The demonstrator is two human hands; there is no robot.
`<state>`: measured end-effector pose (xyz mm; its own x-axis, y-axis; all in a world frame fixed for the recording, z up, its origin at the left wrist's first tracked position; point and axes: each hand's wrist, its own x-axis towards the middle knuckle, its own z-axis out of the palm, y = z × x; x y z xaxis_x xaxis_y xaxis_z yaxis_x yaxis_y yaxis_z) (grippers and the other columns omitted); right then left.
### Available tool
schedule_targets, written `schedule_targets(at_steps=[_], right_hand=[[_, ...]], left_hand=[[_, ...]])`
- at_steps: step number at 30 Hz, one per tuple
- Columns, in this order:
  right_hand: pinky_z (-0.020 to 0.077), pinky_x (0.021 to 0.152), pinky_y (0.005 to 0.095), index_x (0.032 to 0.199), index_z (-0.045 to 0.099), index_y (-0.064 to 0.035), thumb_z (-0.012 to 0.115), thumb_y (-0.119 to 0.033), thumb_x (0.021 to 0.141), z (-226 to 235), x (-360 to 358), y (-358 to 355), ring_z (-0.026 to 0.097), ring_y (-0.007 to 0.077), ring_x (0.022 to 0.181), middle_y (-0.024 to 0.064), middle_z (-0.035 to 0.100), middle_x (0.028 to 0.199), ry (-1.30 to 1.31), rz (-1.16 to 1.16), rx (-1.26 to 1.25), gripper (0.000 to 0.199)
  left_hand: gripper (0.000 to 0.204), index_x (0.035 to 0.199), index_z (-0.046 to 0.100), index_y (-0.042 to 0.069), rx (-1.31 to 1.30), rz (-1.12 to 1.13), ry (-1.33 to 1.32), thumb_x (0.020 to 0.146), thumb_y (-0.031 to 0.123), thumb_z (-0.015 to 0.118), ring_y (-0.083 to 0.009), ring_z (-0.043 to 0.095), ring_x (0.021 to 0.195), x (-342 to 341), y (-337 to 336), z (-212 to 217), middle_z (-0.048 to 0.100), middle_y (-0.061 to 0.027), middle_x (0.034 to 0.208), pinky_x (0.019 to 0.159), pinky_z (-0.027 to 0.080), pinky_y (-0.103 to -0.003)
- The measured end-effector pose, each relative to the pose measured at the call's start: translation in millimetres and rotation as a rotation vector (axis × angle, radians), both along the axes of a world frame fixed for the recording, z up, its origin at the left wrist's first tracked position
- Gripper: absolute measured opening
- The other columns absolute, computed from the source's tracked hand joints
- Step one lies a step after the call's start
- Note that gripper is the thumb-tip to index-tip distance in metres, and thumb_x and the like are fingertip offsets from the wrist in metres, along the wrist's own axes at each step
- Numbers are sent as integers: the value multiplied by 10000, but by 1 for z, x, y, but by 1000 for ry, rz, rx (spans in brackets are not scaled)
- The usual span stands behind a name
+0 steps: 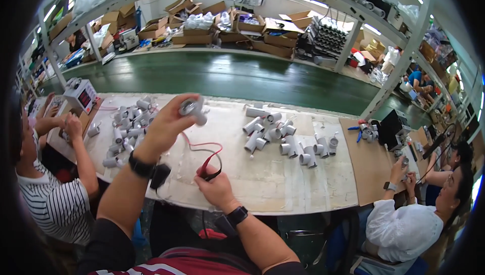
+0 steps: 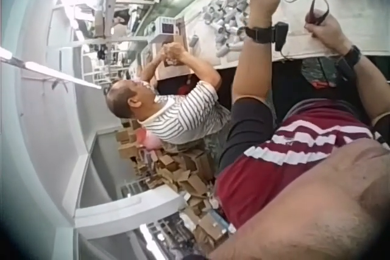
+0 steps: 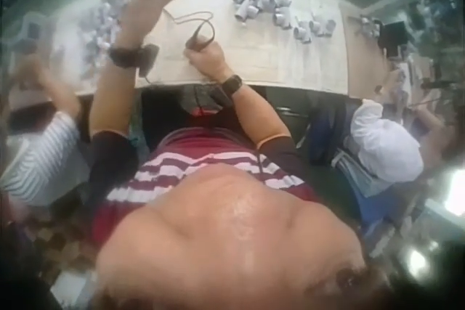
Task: The person tests plastic pipe fittings by touching the internal components with a multimeter probe and placing them into a pile. After testing several fittings, the person moves the pile onto a conveyor belt.
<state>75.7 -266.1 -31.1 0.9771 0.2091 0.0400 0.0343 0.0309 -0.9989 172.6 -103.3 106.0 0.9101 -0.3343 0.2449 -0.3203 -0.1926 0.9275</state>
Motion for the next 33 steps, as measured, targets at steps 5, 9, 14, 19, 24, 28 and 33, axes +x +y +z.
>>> schedule_targets(at_steps=[5,9,14,19,24,28,33], right_hand=[[503,569,293,954,673,-52,726,-79,889,14,5,0,615,118,631,19,664,764,5,-93,-86,88],[549,595,282,1026,638,-5,714,-43,893,20,22,6,666,156,669,95,709,834,94,-79,150,158],[570,619,284,1037,625,12,718,-41,897,14,8,13,683,172,689,114,717,862,148,-72,171,177],[581,630,282,1049,620,18,715,-36,906,9,-1,17,691,172,702,120,721,874,113,-42,116,180],[578,624,277,1050,619,21,719,-36,904,12,1,15,689,164,701,113,718,872,114,-32,92,186],[567,617,271,1043,621,15,722,-34,899,12,3,16,683,155,690,97,709,853,100,-21,33,183],[539,595,262,1029,626,-1,724,-34,892,12,0,20,667,139,661,79,696,827,66,-17,-49,172]], left_hand=[[527,1464,505,89,-574,119,250,960,-6,630,-154,654,1005,-111,43,-77,658,-68,1119,910,546,-321],[509,1461,520,79,-717,129,456,977,25,667,-142,656,1018,-140,54,-111,664,-97,1162,867,564,-282],[520,1454,533,79,-614,150,507,963,39,700,-145,661,1011,-154,57,-123,669,-86,1157,868,573,-286],[514,1435,553,75,-569,113,428,950,35,717,-136,664,1005,-157,59,-127,671,-72,1147,864,574,-284],[520,1432,554,72,-552,68,394,942,23,720,-130,663,1012,-155,57,-124,666,-64,1158,878,574,-279],[526,1434,553,73,-556,67,399,939,20,722,-129,662,1026,-152,57,-124,663,-61,1170,888,574,-275],[530,1437,550,76,-563,64,389,939,16,720,-131,660,1043,-155,58,-125,662,-60,1180,897,574,-275]])
